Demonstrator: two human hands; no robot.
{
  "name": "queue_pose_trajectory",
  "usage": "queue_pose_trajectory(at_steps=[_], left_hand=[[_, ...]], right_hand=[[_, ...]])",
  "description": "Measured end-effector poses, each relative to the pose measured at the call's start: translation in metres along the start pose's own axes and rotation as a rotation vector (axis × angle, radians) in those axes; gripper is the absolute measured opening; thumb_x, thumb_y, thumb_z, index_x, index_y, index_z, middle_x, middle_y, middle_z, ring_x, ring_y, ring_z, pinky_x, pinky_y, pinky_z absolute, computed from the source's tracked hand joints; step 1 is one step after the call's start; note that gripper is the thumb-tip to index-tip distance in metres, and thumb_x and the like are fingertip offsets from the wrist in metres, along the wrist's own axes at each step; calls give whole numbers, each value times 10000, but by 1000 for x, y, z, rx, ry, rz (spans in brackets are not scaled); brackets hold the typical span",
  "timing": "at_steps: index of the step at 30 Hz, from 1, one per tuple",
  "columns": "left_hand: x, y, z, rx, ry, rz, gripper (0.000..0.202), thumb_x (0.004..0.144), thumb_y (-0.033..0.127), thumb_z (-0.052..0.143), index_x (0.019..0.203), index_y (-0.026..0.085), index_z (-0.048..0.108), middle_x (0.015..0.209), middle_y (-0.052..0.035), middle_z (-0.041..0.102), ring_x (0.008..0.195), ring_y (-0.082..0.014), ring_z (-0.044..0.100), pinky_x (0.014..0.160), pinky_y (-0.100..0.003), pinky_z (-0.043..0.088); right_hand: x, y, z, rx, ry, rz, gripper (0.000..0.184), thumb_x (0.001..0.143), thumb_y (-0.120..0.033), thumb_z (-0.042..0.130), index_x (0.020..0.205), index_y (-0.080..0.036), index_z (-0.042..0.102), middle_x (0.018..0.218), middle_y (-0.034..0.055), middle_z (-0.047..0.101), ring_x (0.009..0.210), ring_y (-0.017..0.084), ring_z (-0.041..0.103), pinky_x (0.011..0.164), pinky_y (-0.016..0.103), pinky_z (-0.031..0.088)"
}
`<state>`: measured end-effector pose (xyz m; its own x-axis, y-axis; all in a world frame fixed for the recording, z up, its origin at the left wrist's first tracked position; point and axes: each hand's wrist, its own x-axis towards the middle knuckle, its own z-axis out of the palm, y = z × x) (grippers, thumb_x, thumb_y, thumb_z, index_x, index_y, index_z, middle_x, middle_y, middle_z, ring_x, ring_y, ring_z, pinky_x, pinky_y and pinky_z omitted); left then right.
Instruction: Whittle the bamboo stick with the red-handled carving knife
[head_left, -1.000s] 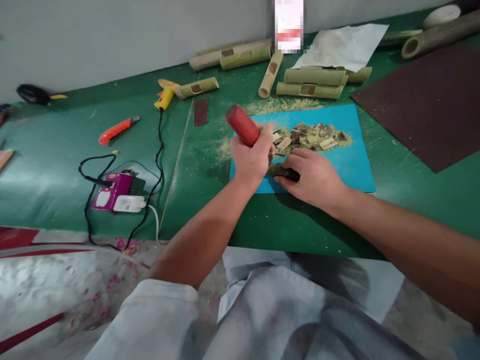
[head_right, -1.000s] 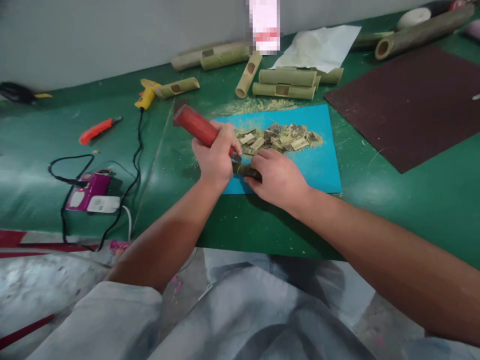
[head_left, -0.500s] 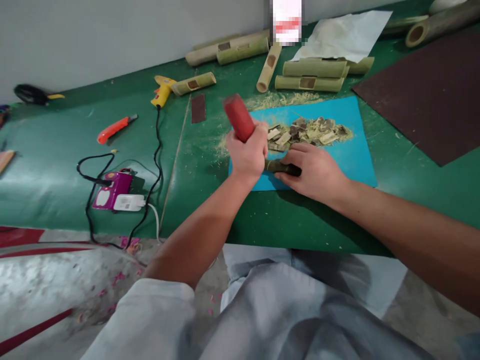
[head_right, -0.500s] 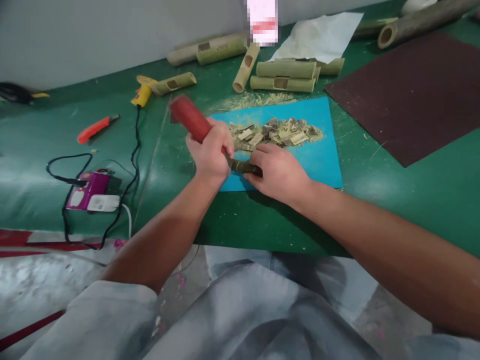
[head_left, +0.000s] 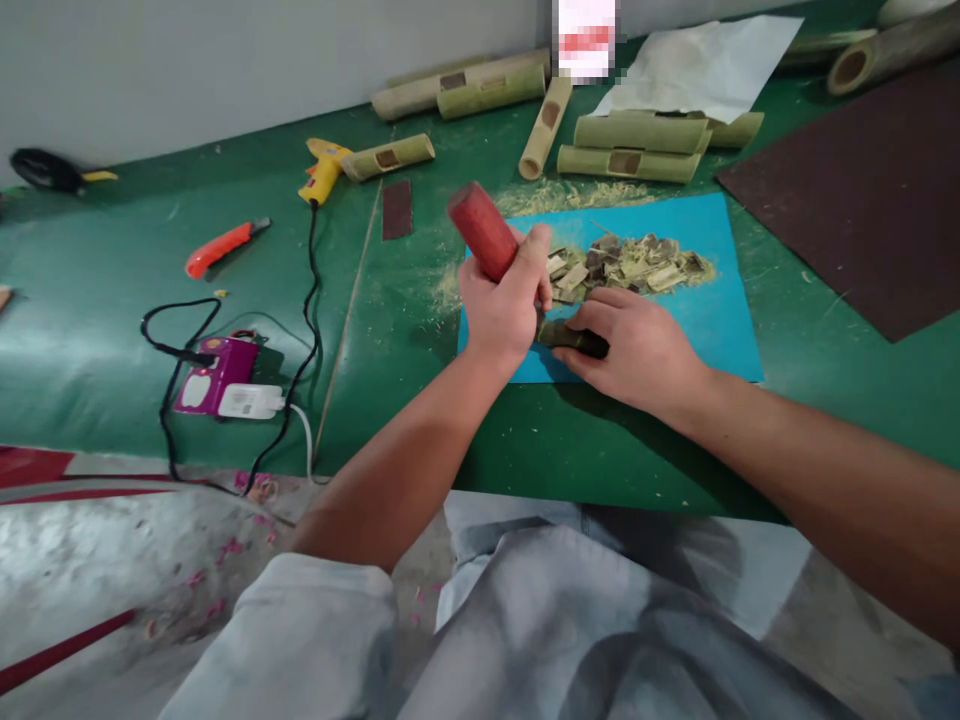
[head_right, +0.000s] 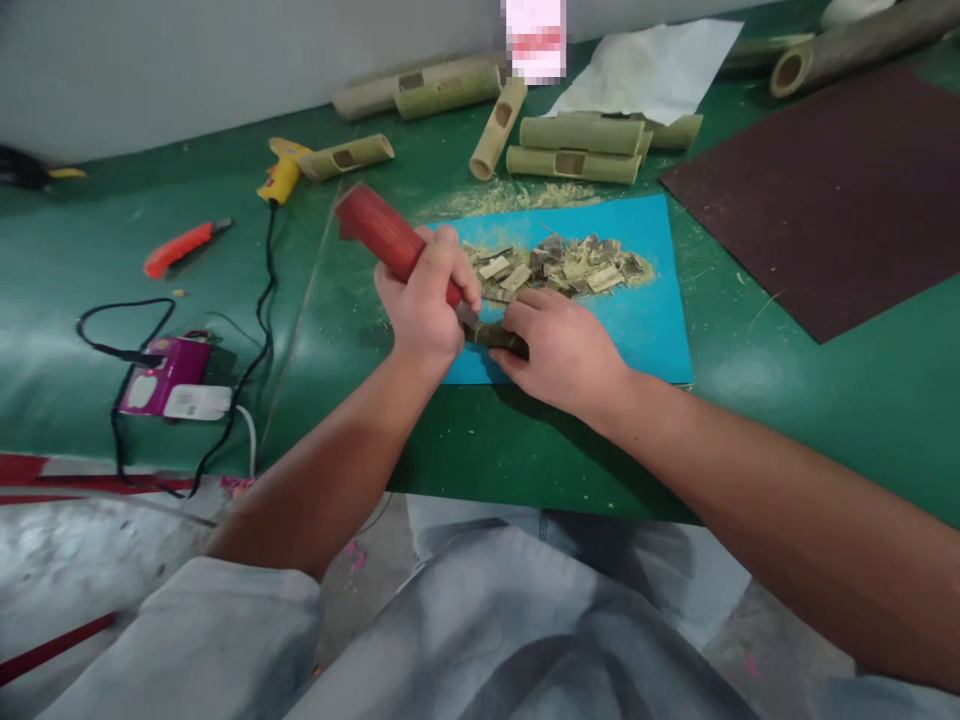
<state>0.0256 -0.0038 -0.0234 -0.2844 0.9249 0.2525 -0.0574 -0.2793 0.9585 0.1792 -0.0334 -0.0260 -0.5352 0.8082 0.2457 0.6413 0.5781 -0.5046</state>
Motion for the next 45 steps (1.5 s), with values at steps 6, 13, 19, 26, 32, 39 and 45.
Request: queue_pose_trajectory(at_steps=[6, 13, 19, 26, 32, 39, 45], left_hand=[[1, 1, 1, -2, -25, -6, 626, 847, 756, 725, 658, 235, 434, 445, 77, 452, 382, -77, 417, 448, -271, 410], [0, -1, 1, 3, 29, 52, 566, 873, 704, 735, 691, 237, 471, 485, 71, 436, 416, -97, 448, 495, -296, 418], [1, -9, 1, 31, 96, 72, 567, 878, 675, 748, 687, 238, 442, 507, 77, 421, 441, -100, 461, 529, -294, 440], [1, -11, -1, -48, 95, 103, 529, 905, 630, 733, 688, 252, 433, 490, 73, 482, 427, -108, 468, 513, -298, 435], [-3, -2, 0, 27, 42, 97, 529, 883, 652, 757, 688, 236, 495, 495, 65, 470, 458, -109, 508, 564, -300, 478], [-5, -1, -1, 102, 77, 168, 520, 931, 481, 762, 598, 209, 469, 535, 49, 471, 488, -83, 489, 572, -262, 491], [-6, -4, -5, 112, 14, 226, 535, 879, 480, 819, 577, 201, 477, 560, 52, 452, 505, -70, 453, 574, -255, 473]], right_hand=[[0, 1, 1, 4, -1, 10, 129, 871, -277, 697, 796, -225, 606, 864, 68, 641, 824, 235, 592, 707, 356, 425], [0, -1, 0, -9, -10, 20, 124, 870, -278, 706, 797, -222, 622, 851, 67, 644, 826, 241, 599, 711, 363, 436], [1, -1, 0, -19, -12, 19, 131, 872, -278, 704, 791, -222, 619, 860, 72, 651, 836, 245, 606, 722, 365, 448], [1, -3, 1, -41, -12, 15, 117, 881, -273, 705, 812, -215, 632, 859, 72, 646, 854, 245, 610, 739, 360, 448], [0, 0, 2, -23, 13, -6, 117, 869, -265, 712, 805, -224, 623, 847, 67, 637, 845, 243, 597, 725, 360, 443], [-1, 1, 4, -8, 15, -10, 112, 885, -270, 700, 813, -227, 626, 863, 77, 647, 864, 251, 601, 744, 372, 459], [1, 3, 3, 85, 28, 1, 177, 856, -272, 707, 742, -228, 578, 810, 47, 598, 774, 208, 548, 686, 338, 404]])
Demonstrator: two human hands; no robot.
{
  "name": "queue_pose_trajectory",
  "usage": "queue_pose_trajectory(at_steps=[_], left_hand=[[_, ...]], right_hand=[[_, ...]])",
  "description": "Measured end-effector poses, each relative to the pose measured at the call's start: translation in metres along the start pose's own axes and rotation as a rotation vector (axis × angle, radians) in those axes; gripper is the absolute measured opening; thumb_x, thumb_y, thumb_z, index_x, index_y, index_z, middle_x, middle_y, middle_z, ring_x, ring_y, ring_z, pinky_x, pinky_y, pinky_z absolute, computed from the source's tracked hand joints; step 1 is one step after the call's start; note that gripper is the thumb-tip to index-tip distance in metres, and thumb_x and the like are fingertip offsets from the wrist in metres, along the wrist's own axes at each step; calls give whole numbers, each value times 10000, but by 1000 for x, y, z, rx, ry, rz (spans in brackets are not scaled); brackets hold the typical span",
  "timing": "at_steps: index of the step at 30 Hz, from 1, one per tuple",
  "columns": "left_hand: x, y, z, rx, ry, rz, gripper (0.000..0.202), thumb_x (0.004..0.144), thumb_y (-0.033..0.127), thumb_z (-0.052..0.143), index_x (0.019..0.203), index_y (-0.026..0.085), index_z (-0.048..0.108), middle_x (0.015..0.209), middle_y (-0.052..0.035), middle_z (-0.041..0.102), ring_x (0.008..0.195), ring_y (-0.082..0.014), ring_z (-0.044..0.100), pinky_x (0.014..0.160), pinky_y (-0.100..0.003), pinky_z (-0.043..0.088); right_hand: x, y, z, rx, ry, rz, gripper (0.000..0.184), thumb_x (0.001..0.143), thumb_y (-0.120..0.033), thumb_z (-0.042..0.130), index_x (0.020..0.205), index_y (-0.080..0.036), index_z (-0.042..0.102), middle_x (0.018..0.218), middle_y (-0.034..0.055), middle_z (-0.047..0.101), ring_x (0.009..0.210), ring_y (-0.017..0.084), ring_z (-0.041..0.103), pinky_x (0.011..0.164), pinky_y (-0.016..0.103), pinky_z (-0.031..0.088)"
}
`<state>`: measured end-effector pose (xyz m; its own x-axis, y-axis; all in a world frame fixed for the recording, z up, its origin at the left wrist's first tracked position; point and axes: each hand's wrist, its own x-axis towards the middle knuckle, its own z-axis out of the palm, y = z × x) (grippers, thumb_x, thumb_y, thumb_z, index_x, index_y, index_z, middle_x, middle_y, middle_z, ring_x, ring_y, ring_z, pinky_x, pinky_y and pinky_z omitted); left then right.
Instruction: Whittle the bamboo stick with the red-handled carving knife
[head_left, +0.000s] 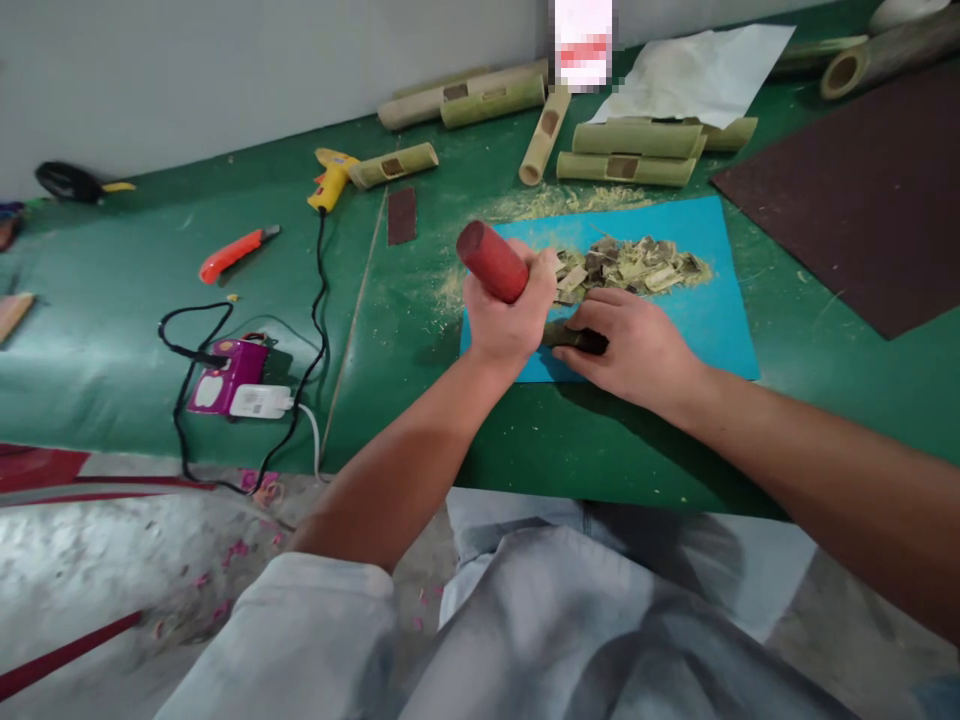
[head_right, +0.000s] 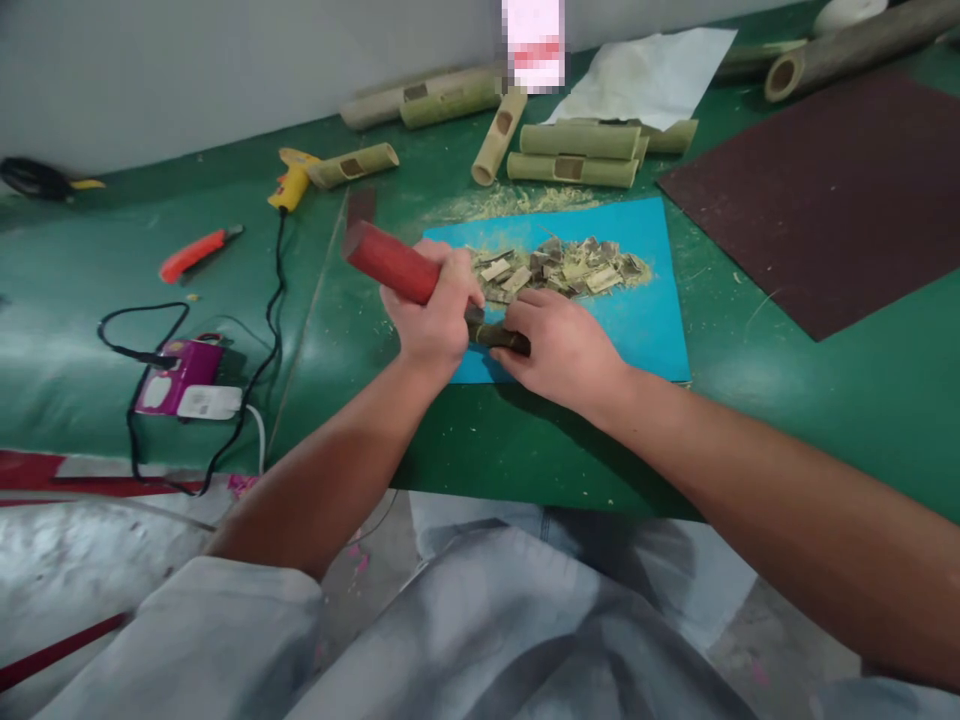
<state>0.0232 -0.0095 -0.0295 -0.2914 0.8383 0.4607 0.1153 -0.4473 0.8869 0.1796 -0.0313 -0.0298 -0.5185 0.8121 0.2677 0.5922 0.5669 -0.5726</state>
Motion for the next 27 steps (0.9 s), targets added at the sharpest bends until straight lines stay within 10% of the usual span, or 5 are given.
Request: queue_pose_trajectory(at_steps=[14, 22, 27], left_hand=[[4, 6, -2, -198, 26, -99, 556, 872, 524, 791, 559, 220, 448, 428, 72, 448, 392, -74, 413, 458, -272, 336], [88, 31, 1, -119, 98, 67, 709, 992, 818, 391, 634, 210, 455, 565, 44, 472, 555, -56, 474, 569, -285, 420], [112, 24, 15, -124, -29, -55, 634, 951, 790, 543, 679, 219, 496, 600, 49, 483, 497, -57, 389, 469, -311, 323]], right_hand=[[1, -3, -5, -118, -41, 22, 126, 870, -314, 701, 884, -188, 695, 894, 92, 663, 864, 252, 604, 746, 353, 442], [-4, 7, -22, -278, -118, -21, 218, 914, -359, 692, 1008, -173, 756, 1024, 153, 716, 982, 330, 620, 835, 438, 479], [-3, 15, -21, -167, -89, -3, 210, 828, -250, 748, 1024, -177, 760, 1089, 142, 737, 1031, 335, 637, 883, 457, 506]])
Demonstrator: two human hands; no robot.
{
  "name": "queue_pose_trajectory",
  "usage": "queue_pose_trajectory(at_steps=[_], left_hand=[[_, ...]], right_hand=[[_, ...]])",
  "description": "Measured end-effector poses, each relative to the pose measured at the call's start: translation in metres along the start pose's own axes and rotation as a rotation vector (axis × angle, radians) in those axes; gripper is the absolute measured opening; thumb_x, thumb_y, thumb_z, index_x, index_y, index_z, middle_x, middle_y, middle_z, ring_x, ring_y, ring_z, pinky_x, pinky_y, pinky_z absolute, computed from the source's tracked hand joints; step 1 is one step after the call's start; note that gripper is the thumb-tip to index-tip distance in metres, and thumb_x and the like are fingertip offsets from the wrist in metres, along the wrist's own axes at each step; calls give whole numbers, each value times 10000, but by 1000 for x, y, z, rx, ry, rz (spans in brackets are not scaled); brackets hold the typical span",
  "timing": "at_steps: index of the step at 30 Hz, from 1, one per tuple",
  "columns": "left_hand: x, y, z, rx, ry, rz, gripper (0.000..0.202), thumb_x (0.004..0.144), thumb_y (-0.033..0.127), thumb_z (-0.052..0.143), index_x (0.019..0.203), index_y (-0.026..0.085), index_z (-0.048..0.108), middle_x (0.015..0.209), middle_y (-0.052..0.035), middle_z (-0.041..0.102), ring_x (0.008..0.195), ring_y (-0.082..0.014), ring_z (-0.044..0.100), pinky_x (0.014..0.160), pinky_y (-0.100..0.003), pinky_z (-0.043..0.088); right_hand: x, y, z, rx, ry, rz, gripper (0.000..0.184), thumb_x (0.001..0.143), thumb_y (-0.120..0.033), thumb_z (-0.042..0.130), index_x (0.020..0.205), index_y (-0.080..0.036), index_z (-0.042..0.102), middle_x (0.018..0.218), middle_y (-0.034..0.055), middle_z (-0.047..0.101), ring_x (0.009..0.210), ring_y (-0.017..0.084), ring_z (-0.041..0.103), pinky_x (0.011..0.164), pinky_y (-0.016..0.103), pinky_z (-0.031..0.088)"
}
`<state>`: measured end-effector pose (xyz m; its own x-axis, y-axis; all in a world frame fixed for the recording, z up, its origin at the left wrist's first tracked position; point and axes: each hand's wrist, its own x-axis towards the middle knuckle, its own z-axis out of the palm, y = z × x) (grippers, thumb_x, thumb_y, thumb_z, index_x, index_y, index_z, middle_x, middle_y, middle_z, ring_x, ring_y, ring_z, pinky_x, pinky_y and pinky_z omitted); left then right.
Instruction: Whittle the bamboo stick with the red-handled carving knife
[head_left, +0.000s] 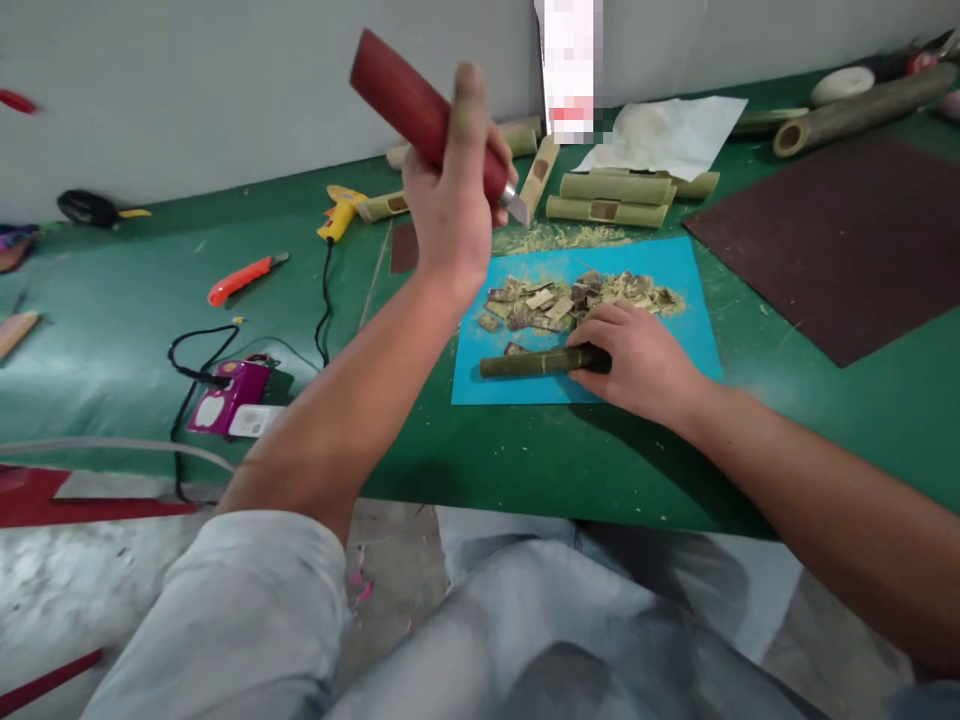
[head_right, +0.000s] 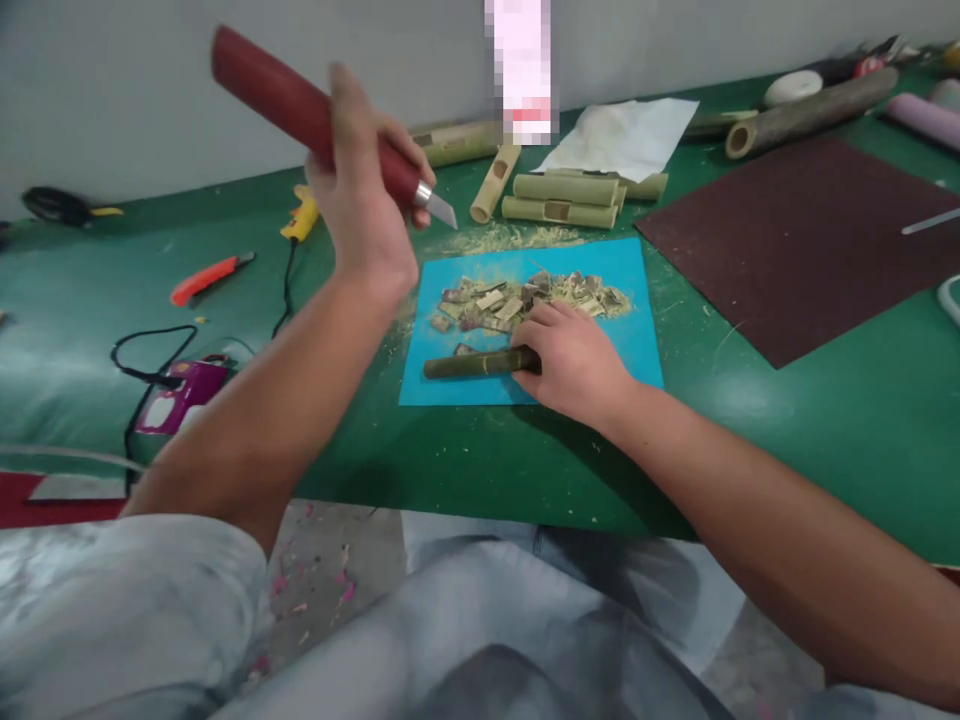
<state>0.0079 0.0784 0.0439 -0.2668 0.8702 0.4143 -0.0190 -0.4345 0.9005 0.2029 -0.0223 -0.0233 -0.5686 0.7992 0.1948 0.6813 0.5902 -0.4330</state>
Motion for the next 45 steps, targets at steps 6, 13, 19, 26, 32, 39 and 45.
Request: queue_pose_trajectory(at_steps=[6, 13, 19, 26, 32, 39, 45], left_hand=[[-39, -4, -19, -111, -301, 28, 440, 749, 596, 915, 758, 225, 678, 680, 51, 653, 556, -68, 555, 492, -273, 458], [-81, 5, -58, -105, -441, -53, 313, 867, 498, 828, 858, 190, 769, 811, -13, 718, 586, -98, 659, 533, -253, 566], [-87, -4, -72, -55, -709, -19, 263, 927, 436, 772, 1005, 187, 805, 1016, -85, 789, 813, -157, 764, 691, -267, 641], [-83, 3, -77, 147, -911, 135, 218, 950, 385, 745, 1083, 217, 785, 1084, -94, 841, 1039, -218, 799, 950, -333, 649], [-85, 2, -76, 133, -905, 136, 173, 954, 327, 742, 1090, 229, 784, 1076, -82, 845, 1042, -214, 807, 952, -317, 650], [-83, -1, -74, 111, -917, 145, 167, 919, 286, 762, 1077, 247, 803, 1062, -89, 852, 986, -231, 815, 900, -339, 674], [-82, 2, -73, 132, -902, 93, 122, 892, 316, 795, 998, 259, 815, 1026, -72, 851, 926, -218, 808, 861, -332, 671]], right_hand=[[-1, 6, -1, 111, 50, -62, 233, 826, -346, 769, 980, -172, 743, 1020, 133, 733, 959, 307, 636, 918, 479, 522], [-3, 10, -7, 220, 11, -105, 173, 856, -300, 760, 990, -200, 718, 1032, 113, 746, 969, 295, 648, 875, 462, 522], [-5, 8, -7, 229, 11, -91, 155, 871, -298, 758, 976, -212, 684, 1002, 95, 738, 934, 282, 644, 822, 437, 506], [-6, 3, -9, 224, 6, -89, 155, 874, -285, 775, 958, -198, 677, 963, 88, 730, 898, 270, 630, 800, 424, 490], [-6, 1, -9, 225, 7, -78, 123, 869, -255, 749, 941, -226, 653, 963, 73, 725, 909, 262, 626, 821, 420, 477], [-6, 0, -11, 221, -33, -38, 121, 880, -295, 740, 922, -246, 638, 983, 75, 730, 934, 272, 634, 839, 431, 481], [-5, -1, -12, 216, -21, -53, 106, 887, -288, 723, 915, -240, 633, 965, 78, 726, 915, 268, 632, 823, 427, 480]])
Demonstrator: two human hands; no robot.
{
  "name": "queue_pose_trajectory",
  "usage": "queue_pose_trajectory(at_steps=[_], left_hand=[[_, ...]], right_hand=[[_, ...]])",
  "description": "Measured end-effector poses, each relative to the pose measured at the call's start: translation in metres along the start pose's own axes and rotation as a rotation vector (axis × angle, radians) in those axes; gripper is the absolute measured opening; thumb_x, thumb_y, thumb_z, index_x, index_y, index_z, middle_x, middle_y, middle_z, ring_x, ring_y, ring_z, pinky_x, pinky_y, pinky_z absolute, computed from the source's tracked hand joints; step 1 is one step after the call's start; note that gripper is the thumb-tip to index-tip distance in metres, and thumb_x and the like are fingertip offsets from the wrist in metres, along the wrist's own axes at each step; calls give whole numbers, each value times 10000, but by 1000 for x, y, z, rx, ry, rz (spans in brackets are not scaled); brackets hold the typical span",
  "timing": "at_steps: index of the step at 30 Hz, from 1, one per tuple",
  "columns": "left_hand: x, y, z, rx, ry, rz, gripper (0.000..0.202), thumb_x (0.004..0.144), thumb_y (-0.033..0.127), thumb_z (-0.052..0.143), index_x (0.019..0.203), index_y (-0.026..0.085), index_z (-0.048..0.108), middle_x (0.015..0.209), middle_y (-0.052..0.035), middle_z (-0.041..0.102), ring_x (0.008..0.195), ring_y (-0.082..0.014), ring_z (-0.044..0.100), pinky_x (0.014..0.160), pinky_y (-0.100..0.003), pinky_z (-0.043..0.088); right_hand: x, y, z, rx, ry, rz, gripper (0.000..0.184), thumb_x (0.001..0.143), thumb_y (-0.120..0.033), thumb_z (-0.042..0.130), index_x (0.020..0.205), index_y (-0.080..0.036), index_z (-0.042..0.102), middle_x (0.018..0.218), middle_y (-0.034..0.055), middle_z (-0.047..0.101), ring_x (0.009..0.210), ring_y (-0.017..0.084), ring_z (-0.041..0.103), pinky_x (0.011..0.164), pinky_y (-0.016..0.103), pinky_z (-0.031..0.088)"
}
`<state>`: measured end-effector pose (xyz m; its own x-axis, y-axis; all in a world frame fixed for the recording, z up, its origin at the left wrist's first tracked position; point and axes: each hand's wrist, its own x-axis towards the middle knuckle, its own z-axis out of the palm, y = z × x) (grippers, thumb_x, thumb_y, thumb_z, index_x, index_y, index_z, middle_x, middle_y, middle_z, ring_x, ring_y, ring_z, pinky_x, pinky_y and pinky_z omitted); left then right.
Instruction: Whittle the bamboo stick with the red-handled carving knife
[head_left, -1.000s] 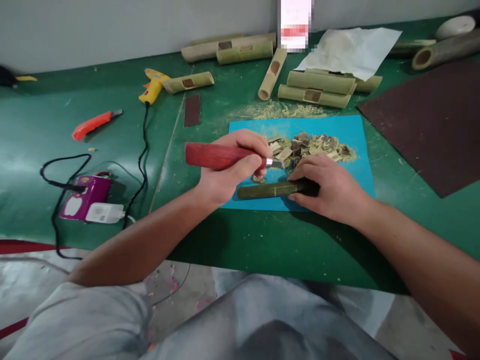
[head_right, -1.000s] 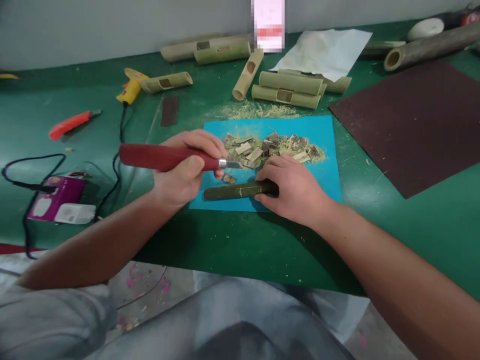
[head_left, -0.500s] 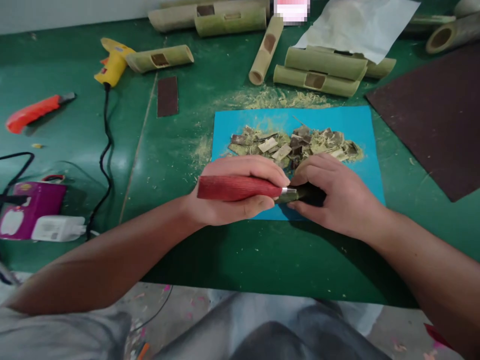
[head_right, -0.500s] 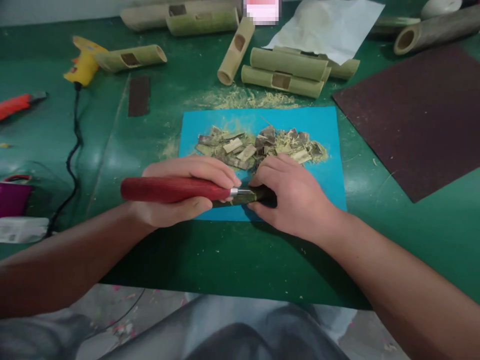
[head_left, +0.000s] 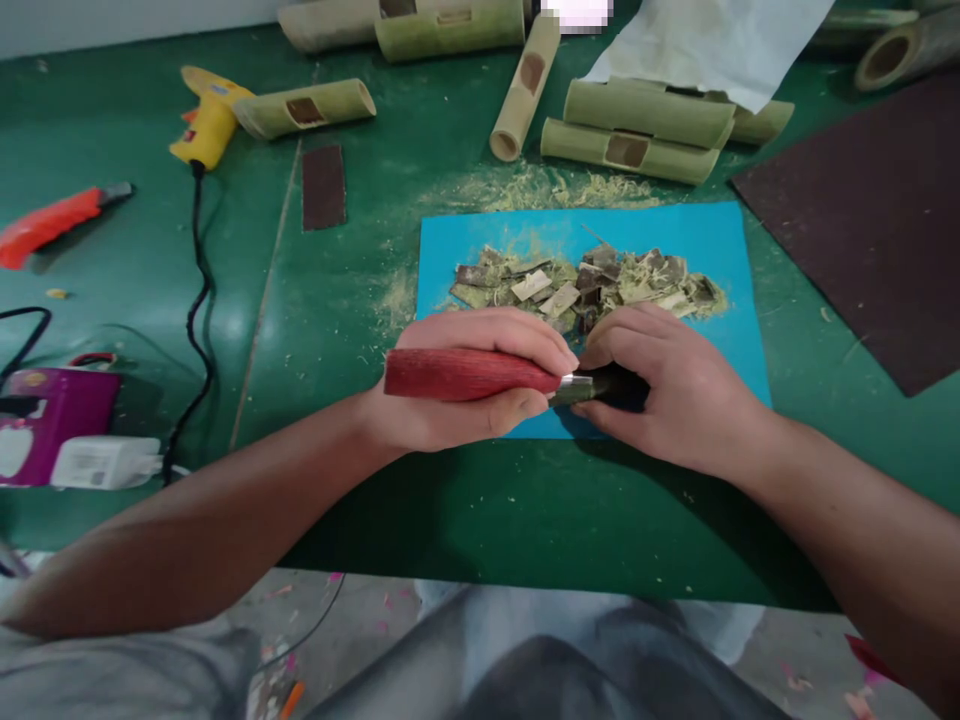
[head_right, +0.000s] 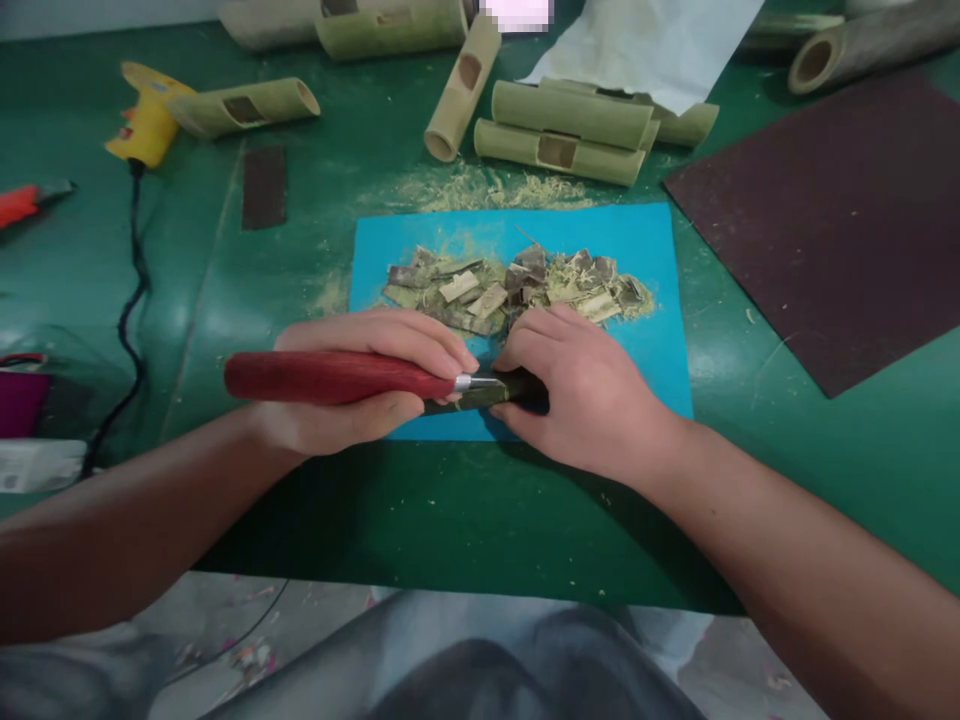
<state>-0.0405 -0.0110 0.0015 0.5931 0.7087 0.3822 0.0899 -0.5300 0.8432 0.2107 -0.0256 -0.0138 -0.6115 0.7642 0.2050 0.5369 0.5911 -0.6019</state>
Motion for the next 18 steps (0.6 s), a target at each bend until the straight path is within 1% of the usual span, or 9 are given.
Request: queue_pose_trajectory(at_steps=[3, 6, 9, 11, 13, 17, 18], left_hand=[[2, 2, 1, -8, -26, -7, 154, 834, 302, 864, 971, 264, 804, 1031, -65, 850, 917, -215, 803, 843, -331, 663], [4, 3, 5, -8, -34, 6, 162, 827, 272, 875, 962, 257, 787, 1027, -62, 847, 927, -204, 806, 826, -315, 654], [2, 3, 10, 11, 20, 26, 153, 836, 220, 856, 960, 239, 770, 997, -59, 843, 902, -189, 811, 789, -290, 650], [1, 2, 12, 18, 58, 24, 150, 838, 200, 840, 959, 247, 765, 979, -50, 842, 882, -191, 814, 761, -291, 651], [-1, 0, 14, 25, 85, 26, 139, 839, 203, 824, 948, 267, 764, 959, -37, 843, 856, -198, 813, 735, -305, 652], [-2, -4, 15, 51, 212, 75, 74, 849, 219, 784, 885, 278, 758, 856, -22, 828, 738, -183, 789, 659, -309, 639], [-2, -5, 16, 60, 229, 83, 64, 848, 221, 777, 871, 277, 756, 834, -21, 822, 715, -181, 781, 639, -309, 635]], right_hand=[[1, -2, 0, -7, -11, 8, 106, 884, -296, 709, 893, -246, 615, 946, 78, 716, 897, 267, 621, 807, 424, 473], [2, -3, 0, -12, -25, 22, 110, 880, -303, 697, 879, -251, 601, 951, 78, 717, 899, 268, 614, 799, 425, 469], [4, -4, 1, -20, -11, 29, 149, 874, -336, 717, 860, -255, 592, 942, 74, 719, 899, 269, 614, 804, 429, 471], [5, -4, 2, -20, 4, 30, 182, 874, -361, 727, 835, -258, 583, 925, 68, 718, 888, 266, 613, 804, 430, 469], [6, -4, 3, -17, 4, 32, 207, 882, -382, 730, 816, -259, 577, 910, 65, 715, 875, 262, 611, 797, 430, 468], [7, -4, 2, -14, -9, 42, 218, 874, -389, 763, 822, -257, 597, 915, 67, 710, 882, 267, 618, 789, 430, 473], [7, -4, 2, -13, -13, 46, 215, 870, -387, 771, 826, -259, 604, 916, 66, 710, 888, 271, 621, 791, 432, 476]])
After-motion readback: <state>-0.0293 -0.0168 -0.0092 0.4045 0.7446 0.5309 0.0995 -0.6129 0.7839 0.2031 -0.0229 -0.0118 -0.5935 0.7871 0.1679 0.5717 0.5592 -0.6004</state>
